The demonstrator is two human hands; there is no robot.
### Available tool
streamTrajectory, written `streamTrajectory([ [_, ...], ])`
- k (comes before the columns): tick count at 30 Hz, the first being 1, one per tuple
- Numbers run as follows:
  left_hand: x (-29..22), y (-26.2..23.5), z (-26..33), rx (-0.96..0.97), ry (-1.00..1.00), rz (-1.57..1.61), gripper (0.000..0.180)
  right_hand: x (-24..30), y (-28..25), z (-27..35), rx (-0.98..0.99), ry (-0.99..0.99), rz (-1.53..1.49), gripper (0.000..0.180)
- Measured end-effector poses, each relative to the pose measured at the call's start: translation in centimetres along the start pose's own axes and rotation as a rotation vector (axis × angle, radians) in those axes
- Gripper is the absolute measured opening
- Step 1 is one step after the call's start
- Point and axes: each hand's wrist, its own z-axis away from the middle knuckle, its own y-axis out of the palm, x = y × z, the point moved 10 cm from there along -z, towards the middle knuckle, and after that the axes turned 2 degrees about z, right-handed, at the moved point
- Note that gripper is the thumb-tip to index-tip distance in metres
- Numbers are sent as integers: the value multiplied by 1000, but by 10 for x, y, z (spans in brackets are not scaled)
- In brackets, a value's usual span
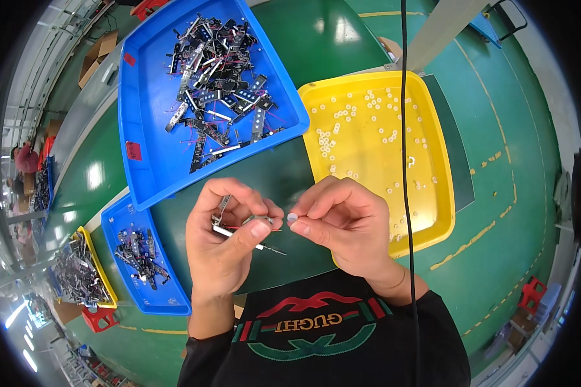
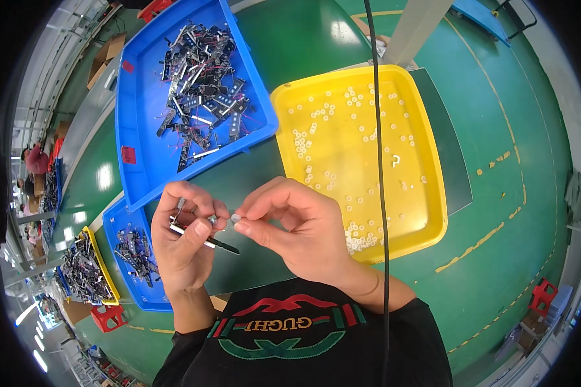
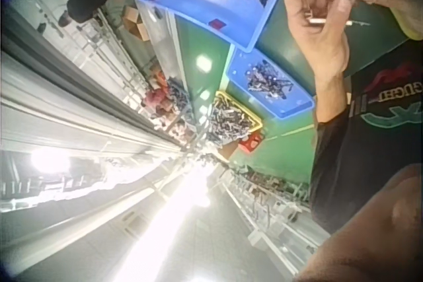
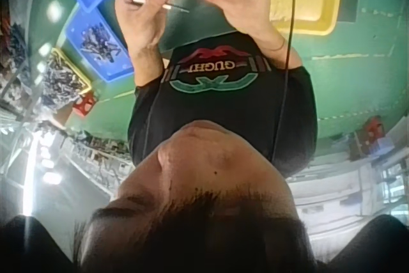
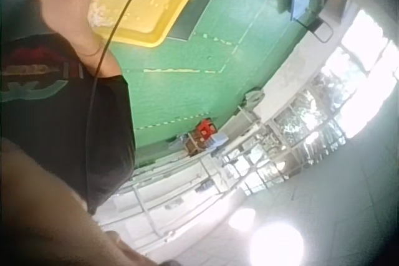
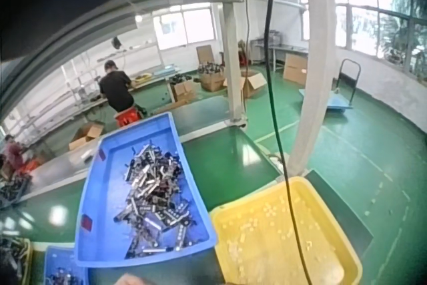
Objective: The person assembles small electronic components by hand at a factory workstation. They repeatedly pick up a small circuit board from a blue tray and attach a white plastic piece from a yellow tray, then place the assembled unit into a separate blue tray.
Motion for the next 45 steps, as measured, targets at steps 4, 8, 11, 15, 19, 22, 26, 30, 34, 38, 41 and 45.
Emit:
streamTrajectory([
  [4, -1, 4, 2, 126, 86, 61, 33, 5, 7, -1, 26, -9, -23, 16],
  [8, -1, 8, 3, 125, 125, 44, 37, 8, 11, 1, 36, -20, -16, 16],
  [11, -2, 8, 3, 119, 128, -6, 39, 13, 12, 2, 35, -60, 0, 17],
  [15, -6, 8, 5, 114, 184, -68, 40, 18, 14, 4, 30, -110, 0, 19],
  [19, -11, 8, 6, 98, 231, -77, 40, 29, 16, 5, 28, -187, 215, 20],
  [22, -14, 8, 8, 101, 257, -99, 39, 35, 17, 7, 4, -231, 337, 20],
  [26, -14, 10, 9, 111, 253, -118, 38, 38, 19, 6, 21, -272, 371, 19],
  [30, -14, 9, 9, 114, 258, -125, 35, 40, 22, 8, 27, -314, 426, 17],
  [34, -10, 11, 8, 181, 254, -93, 31, 41, 22, 11, 26, -356, 477, 18],
  [38, -8, 4, 9, 137, 198, -150, 28, 54, 36, 14, 90, -511, 735, 22],
  [41, -9, -12, 15, 80, 162, -341, 26, 55, 39, 13, 125, -559, 814, 24],
  [45, -50, -80, 37, -198, 300, -660, 18, 50, -23, 3, -2, -380, 1285, 17],
])
